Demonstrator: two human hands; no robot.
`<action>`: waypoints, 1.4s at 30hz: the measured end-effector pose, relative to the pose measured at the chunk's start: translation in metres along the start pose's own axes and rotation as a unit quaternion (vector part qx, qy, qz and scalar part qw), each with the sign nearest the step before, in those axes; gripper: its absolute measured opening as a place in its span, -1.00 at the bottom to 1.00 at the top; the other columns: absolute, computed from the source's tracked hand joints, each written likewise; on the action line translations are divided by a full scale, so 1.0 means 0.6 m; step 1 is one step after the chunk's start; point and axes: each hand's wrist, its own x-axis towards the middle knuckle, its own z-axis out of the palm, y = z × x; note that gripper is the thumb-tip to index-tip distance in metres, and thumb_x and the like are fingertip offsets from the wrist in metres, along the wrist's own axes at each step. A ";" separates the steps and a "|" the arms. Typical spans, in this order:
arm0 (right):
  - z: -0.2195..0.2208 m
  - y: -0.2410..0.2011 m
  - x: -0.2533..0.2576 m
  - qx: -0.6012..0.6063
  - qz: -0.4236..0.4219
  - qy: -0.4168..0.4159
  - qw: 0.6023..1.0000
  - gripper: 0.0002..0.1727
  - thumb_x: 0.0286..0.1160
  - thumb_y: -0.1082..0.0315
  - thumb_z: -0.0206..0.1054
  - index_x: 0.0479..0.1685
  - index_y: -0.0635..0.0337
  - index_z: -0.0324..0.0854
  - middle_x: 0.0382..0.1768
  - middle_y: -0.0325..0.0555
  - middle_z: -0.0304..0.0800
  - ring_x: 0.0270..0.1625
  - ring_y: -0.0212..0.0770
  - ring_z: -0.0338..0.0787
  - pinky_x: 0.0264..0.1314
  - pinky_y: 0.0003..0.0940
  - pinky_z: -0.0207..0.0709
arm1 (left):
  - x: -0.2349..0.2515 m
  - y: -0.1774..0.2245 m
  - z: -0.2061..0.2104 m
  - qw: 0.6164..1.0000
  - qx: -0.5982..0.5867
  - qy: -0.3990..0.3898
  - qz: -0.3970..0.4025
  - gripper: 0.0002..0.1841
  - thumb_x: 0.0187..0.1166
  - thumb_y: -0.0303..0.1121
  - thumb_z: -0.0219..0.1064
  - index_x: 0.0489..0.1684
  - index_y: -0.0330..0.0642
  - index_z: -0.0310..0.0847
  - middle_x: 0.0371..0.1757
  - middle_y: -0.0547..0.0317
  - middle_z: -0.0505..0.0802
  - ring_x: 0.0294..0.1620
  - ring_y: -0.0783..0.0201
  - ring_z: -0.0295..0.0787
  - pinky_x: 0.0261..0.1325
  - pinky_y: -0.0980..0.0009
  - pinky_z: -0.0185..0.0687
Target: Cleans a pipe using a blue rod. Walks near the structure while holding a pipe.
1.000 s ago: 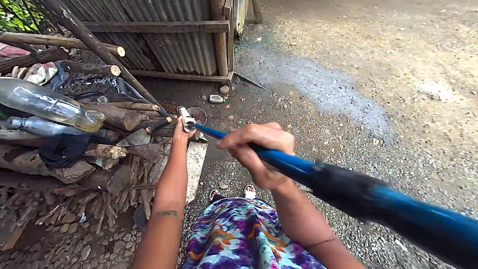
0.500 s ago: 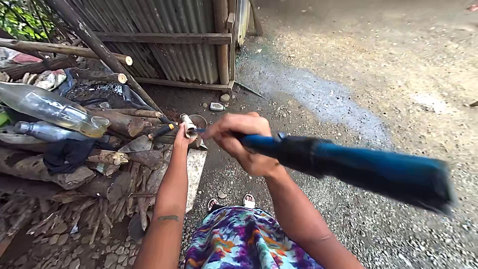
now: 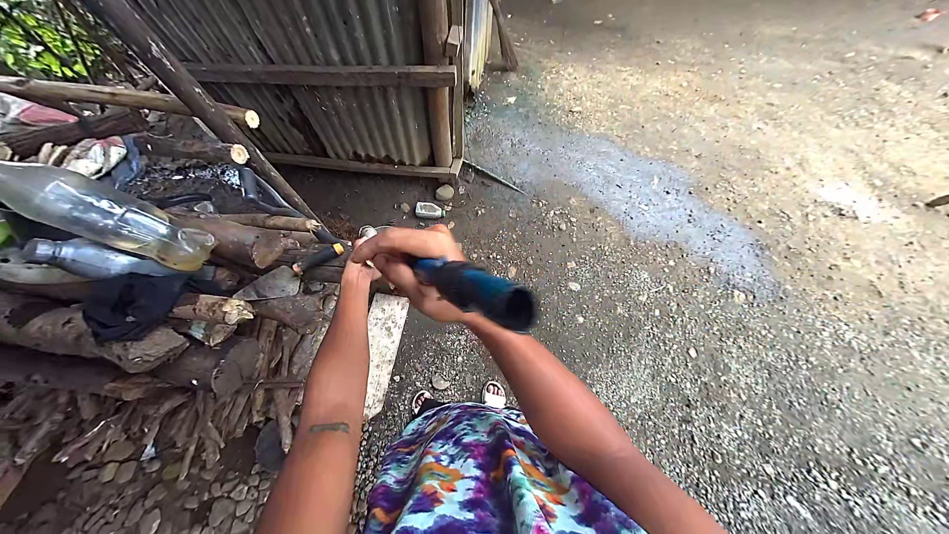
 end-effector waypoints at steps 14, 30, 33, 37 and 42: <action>-0.080 -0.074 -0.064 0.015 0.057 0.168 0.984 -0.81 0.60 0.45 0.18 -0.11 0.30 0.72 -0.43 -0.25 0.71 -0.57 -0.54 0.51 -0.53 -0.60 0.48 | 0.283 -0.066 -0.147 1.000 0.021 0.016 0.006 -0.57 0.76 0.13 -0.06 0.23 0.02 0.41 -0.03 0.09 0.70 -0.09 0.19 0.68 -0.14 0.16 0.65; -0.066 -0.129 -0.104 0.004 -0.018 0.164 0.986 -0.77 0.65 0.41 0.19 -0.29 0.33 0.70 -0.59 -0.15 0.66 -0.54 -0.53 0.59 -0.42 -0.64 0.53 | 0.262 -0.067 -0.144 0.998 0.036 0.048 -0.018 -0.64 0.76 0.11 -0.05 0.07 0.06 0.44 -0.22 0.18 0.69 -0.33 0.29 0.69 -0.37 0.35 0.64; -0.043 -0.085 -0.097 -0.003 0.001 0.163 0.987 -0.79 0.59 0.44 0.21 -0.34 0.37 0.69 -0.66 -0.19 0.60 -0.63 -0.56 0.49 -0.55 -0.65 0.44 | 0.236 -0.069 -0.134 0.998 0.025 0.052 -0.004 -0.67 0.77 0.07 0.01 0.13 0.06 0.45 -0.17 0.17 0.72 -0.25 0.27 0.73 -0.27 0.32 0.70; -0.001 0.024 -0.082 -0.071 0.016 0.139 0.988 -0.80 0.43 0.52 0.22 -0.36 0.40 0.77 -0.54 -0.09 0.76 -0.57 -0.42 0.64 -0.51 -0.47 0.56 | 0.227 -0.084 -0.142 0.996 -0.014 -0.070 0.060 -0.67 0.81 0.01 -0.08 0.11 -0.02 0.39 -0.22 0.16 0.69 -0.28 0.32 0.69 -0.26 0.34 0.68; -0.004 0.028 -0.036 -0.063 0.045 0.116 0.990 -0.81 0.36 0.62 0.19 -0.32 0.43 0.75 -0.56 -0.08 0.71 -0.63 -0.41 0.52 -0.57 -0.47 0.43 | 0.100 -0.029 -0.025 0.995 -0.031 0.091 -0.014 -0.64 0.88 -0.06 -0.24 0.14 -0.03 0.41 -0.15 0.17 0.63 -0.16 0.31 0.61 -0.05 0.35 0.59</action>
